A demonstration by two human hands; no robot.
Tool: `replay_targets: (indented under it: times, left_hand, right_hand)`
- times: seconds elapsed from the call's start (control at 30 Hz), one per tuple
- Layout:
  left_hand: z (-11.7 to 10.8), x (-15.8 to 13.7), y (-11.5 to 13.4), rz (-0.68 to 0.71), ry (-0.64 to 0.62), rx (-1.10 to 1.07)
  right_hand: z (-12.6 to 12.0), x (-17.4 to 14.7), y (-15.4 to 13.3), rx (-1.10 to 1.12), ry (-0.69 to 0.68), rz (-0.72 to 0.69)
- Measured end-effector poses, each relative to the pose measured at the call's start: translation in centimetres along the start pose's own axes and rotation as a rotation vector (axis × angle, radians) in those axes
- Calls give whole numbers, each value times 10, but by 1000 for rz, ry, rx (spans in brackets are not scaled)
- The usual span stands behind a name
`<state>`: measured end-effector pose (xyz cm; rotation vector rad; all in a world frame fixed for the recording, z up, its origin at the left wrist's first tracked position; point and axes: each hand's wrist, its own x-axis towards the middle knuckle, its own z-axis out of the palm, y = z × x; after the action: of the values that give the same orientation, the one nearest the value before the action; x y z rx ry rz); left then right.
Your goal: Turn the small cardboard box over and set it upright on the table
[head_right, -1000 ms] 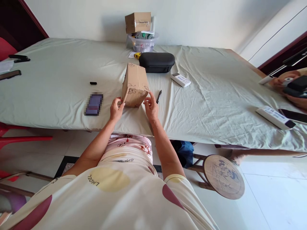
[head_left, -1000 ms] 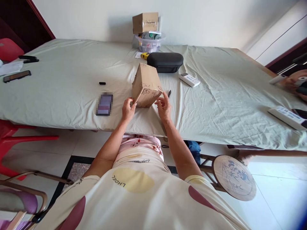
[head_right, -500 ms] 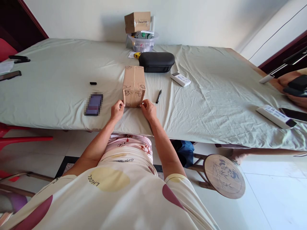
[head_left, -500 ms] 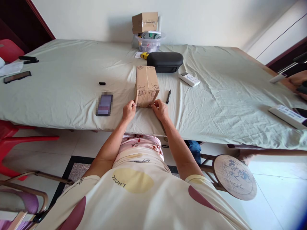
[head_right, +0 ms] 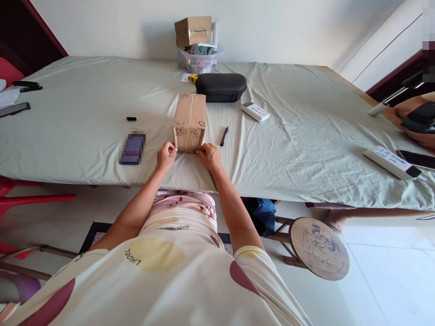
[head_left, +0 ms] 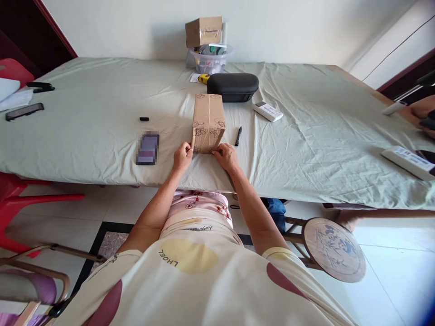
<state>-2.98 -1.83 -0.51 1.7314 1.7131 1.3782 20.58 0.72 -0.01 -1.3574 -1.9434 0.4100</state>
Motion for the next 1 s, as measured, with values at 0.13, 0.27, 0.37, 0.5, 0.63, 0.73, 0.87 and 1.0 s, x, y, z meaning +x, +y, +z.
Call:
replay_targets:
  times: [0.13,0.27,0.37,0.5,0.63,0.73,0.87,1.0]
  left_hand:
    - [2,-1,-3,43,18,-125]
    - [1,0,-8,69,50,-111]
    - [1,1,-12,90,64,-48]
    - [0,2,-15,101,78,-26]
    - [2,1,-14,31,106,-50]
    - [4,-2,-11,18,118,-73]
    - [7,-5,-6,93,139,-95]
    - [10,-6,-2,102,136,-54]
  right_hand:
    - [0,0,2,2,-13,-44]
    - [-1,0,2,5,-42,-87]
    - [-2,0,1,15,-41,-86]
    - [-5,-2,-3,34,-38,-102]
    - [-5,-5,-11,26,-100,-150]
    - [-4,-7,-18,39,-144,-219]
    - [-1,-8,-26,46,-203,-331]
    - [4,-9,-26,15,-222,-408]
